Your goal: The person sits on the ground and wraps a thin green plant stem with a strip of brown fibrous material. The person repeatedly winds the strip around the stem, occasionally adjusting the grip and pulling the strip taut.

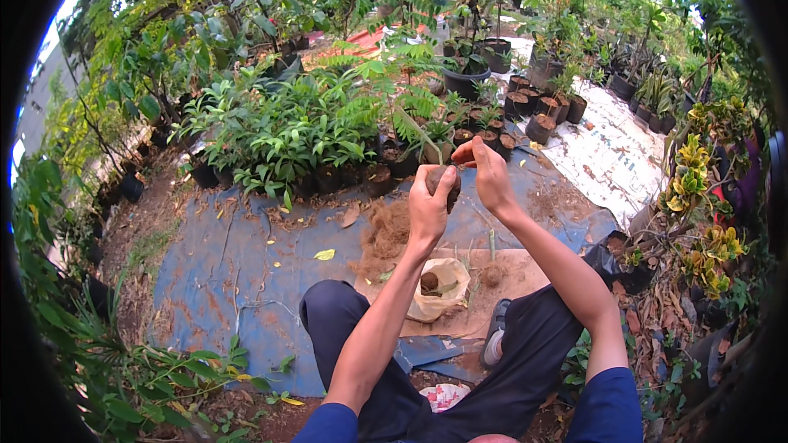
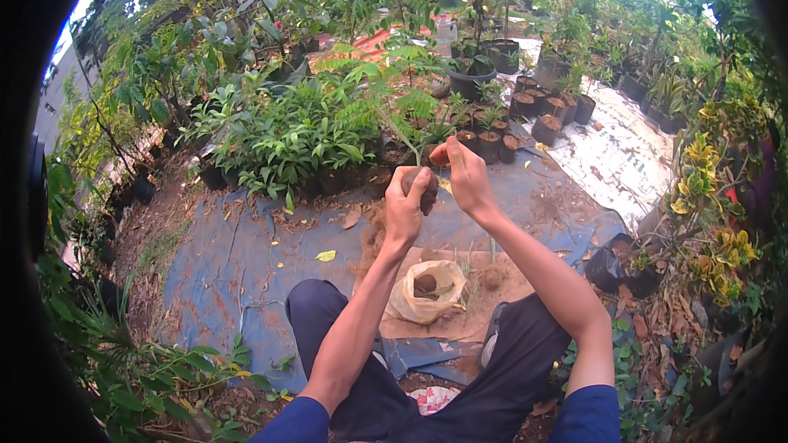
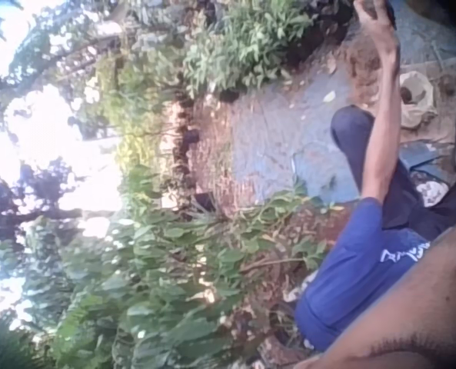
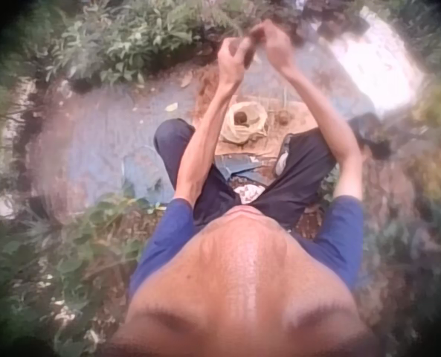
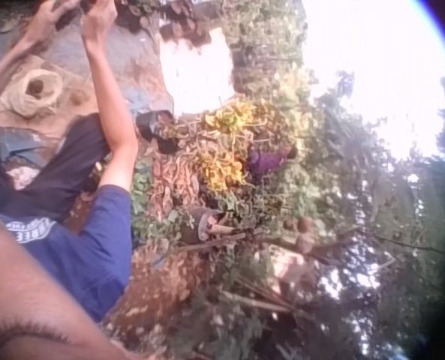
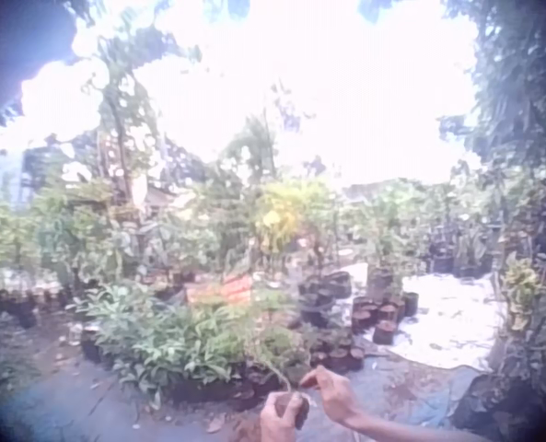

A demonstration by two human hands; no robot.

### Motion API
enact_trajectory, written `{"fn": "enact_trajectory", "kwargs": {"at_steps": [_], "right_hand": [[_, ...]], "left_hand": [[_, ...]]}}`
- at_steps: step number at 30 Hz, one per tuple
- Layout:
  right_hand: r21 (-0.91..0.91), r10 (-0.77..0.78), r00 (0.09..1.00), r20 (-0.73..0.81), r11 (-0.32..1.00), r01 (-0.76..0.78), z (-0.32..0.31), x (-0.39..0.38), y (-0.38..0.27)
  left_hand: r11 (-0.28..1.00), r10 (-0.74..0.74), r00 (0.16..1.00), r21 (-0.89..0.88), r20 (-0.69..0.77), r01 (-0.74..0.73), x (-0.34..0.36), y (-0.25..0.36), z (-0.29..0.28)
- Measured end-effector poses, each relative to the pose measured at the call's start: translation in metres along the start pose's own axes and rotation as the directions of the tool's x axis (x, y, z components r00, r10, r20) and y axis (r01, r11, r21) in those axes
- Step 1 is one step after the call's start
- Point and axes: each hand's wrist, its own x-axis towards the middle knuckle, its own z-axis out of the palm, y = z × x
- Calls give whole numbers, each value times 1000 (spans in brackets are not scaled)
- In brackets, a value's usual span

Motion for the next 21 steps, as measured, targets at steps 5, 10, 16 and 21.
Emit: {"fn": "enact_trajectory", "kwargs": {"at_steps": [5, 10, 16, 21], "right_hand": [[44, 12, 1000, -5, 999, -12, 0, 1, 1], [65, 17, 1000, -9, 998, -16, -2, 1, 1], [6, 127, 988, 88, 992, -128, 1, -1, 0], [95, 424, 842, 333, 874, -477, 6, -7, 0]], "left_hand": [[990, -69, 998, -126, 13, 70, -2, 8, 4], [994, -103, 995, -36, 5, 103, -5, 14, 5], [979, 83, 995, 190, -53, -72, 0, 4, 0], [975, 121, 992, 195, -42, -111, 2, 5, -2]]}}
